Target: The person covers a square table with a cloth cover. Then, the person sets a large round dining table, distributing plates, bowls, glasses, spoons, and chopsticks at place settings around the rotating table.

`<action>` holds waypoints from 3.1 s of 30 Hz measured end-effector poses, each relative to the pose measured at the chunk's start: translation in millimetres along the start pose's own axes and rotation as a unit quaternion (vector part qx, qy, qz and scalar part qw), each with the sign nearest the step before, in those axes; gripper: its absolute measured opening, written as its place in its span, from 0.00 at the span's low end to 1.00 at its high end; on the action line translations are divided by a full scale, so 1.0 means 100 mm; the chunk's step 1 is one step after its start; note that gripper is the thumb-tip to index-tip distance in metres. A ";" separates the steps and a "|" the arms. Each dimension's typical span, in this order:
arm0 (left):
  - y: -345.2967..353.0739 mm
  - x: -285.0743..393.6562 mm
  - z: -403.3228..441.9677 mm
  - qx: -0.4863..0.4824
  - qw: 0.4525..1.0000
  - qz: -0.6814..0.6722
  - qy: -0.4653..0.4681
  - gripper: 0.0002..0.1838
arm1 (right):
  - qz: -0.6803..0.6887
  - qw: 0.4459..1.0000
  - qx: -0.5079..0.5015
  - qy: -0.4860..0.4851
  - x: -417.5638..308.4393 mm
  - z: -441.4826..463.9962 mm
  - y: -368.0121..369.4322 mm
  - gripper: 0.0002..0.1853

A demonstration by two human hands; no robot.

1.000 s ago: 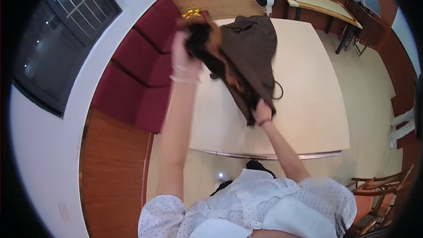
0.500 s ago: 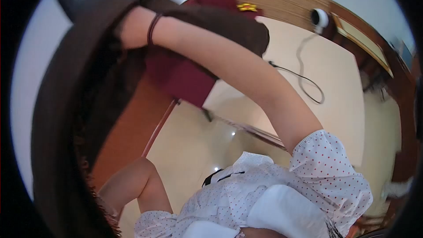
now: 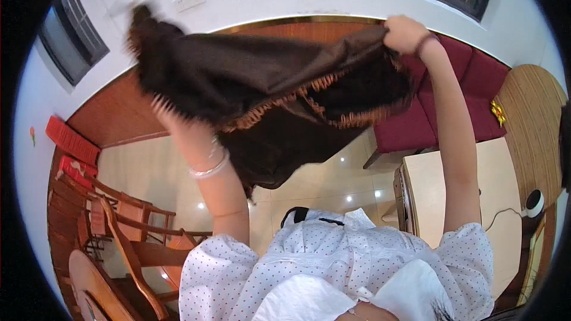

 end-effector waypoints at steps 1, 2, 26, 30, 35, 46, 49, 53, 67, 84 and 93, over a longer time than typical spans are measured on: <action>-0.01 -0.16 0.04 -0.008 1.000 -0.009 -0.026 0.21 | -0.075 0.988 -0.055 -0.125 -0.31 -0.13 0.00 0.13; -0.14 -0.43 0.22 -0.103 0.993 -0.056 -0.023 0.19 | 0.029 0.987 -0.098 -0.124 -0.52 -0.27 -0.01 0.12; 0.52 -1.27 -0.74 -0.148 0.938 0.312 -0.023 0.14 | 0.675 0.727 0.119 -0.041 -0.82 -0.43 0.26 0.12; 0.43 -1.37 -0.91 -0.239 0.937 0.216 -0.135 0.18 | 0.815 0.576 0.002 0.059 -0.41 -0.20 0.58 0.11; 0.02 -1.43 -0.69 -0.354 0.776 0.512 -0.099 0.17 | 0.825 0.560 0.051 0.049 0.23 -0.15 0.69 0.09; 0.73 -2.04 -0.87 -0.140 0.943 0.023 -0.302 0.08 | 0.887 0.447 0.003 0.113 -0.40 -0.42 0.78 0.11; 0.65 -2.15 -1.04 -0.070 0.914 -0.081 -0.390 0.10 | 0.899 0.422 -0.009 0.118 -0.46 -0.52 1.01 0.10; 0.40 -2.30 -1.21 0.099 0.831 -0.141 -0.529 0.11 | 0.887 0.425 0.039 0.176 -0.23 -0.63 1.06 0.11; 0.47 -2.20 -1.46 -0.279 0.869 0.071 -0.402 0.08 | 0.841 0.462 0.007 0.280 -0.39 -1.04 1.65 0.17; 0.83 -1.69 -1.42 -0.404 0.849 -0.006 -0.341 0.26 | 0.736 0.669 -0.056 0.083 -0.46 -1.28 1.09 0.07; 0.67 -1.62 -1.46 -0.561 0.789 0.150 -0.202 0.15 | 0.651 0.744 0.126 0.082 -0.31 -1.26 0.57 0.09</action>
Point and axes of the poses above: each hand's wrist, its own z-axis towards the middle knuckle, its own y-axis out of the palm, x = y × z, the point moved 7 cm from there along z, towards the middle knuckle, and after that the axes turned 7 degrees about y, right-handed, at the moved point
